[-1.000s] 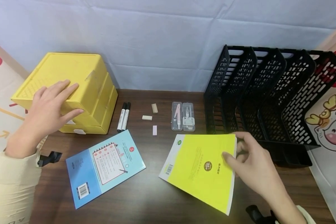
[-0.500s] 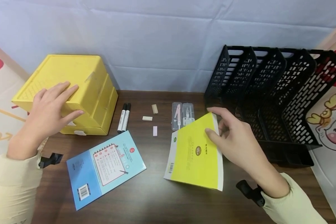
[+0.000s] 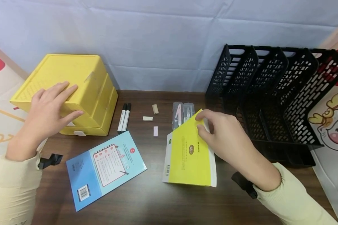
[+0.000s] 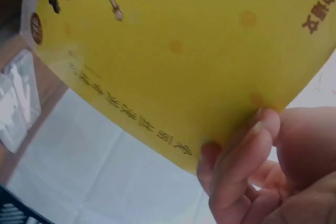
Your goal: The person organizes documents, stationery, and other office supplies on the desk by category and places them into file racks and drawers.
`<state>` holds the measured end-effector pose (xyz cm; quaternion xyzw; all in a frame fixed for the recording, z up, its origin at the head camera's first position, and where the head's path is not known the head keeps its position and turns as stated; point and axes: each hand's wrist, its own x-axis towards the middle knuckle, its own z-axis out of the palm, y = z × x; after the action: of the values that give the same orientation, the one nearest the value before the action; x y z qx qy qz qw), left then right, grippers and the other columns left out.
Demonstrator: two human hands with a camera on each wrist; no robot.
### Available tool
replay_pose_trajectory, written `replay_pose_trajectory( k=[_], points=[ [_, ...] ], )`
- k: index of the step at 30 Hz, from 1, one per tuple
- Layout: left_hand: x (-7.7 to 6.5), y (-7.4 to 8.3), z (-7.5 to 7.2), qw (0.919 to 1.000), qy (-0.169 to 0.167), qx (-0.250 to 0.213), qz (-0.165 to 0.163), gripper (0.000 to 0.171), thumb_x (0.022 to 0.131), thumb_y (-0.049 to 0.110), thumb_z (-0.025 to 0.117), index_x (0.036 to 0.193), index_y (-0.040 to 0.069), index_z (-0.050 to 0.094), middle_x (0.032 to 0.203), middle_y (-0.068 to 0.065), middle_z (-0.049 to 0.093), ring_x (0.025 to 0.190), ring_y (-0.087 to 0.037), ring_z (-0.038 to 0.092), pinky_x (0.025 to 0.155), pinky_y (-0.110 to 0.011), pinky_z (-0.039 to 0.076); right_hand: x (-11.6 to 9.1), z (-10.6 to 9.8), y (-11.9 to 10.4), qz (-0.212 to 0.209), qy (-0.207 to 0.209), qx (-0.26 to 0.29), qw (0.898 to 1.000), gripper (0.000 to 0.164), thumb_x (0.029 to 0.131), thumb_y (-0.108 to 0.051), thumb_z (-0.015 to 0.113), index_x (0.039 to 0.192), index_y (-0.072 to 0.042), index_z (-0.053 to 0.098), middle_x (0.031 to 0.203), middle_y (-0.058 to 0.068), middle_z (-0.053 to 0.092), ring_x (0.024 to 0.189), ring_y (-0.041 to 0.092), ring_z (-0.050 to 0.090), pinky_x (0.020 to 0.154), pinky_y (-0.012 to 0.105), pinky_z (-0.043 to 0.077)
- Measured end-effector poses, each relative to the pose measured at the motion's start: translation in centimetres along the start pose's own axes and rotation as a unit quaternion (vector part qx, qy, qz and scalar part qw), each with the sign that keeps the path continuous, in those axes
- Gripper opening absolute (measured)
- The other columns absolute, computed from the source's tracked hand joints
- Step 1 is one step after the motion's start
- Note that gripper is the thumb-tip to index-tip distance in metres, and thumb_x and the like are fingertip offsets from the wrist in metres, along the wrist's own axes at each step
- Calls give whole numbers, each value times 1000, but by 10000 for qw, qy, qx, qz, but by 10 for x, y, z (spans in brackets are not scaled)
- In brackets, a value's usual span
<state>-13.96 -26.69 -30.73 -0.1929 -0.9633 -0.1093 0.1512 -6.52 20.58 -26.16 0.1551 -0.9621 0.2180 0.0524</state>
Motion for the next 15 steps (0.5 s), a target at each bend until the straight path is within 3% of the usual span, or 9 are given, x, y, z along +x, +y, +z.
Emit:
replay_pose_trajectory(
  k=[8, 15],
  points=[
    [0, -2, 2, 9998, 167, -16, 81, 84, 83, 30, 85, 154, 11, 44, 155, -23, 41, 143, -43, 35, 114, -68, 15, 16, -4, -11, 82, -265, -189, 9994, 34, 100, -22, 66, 131, -10, 67, 75, 2, 52, 58, 14, 44, 48, 27, 34],
    [0, -2, 3, 9996, 250, -24, 124, 84, 82, 30, 86, 153, 10, 46, 154, -23, 42, 142, -43, 37, 113, -68, 17, 14, 8, -19, -209, -211, -116, 9995, 45, 102, -36, 62, 142, -14, 60, 96, 2, 60, 69, 17, 48, 59, 33, 41]
  ],
)
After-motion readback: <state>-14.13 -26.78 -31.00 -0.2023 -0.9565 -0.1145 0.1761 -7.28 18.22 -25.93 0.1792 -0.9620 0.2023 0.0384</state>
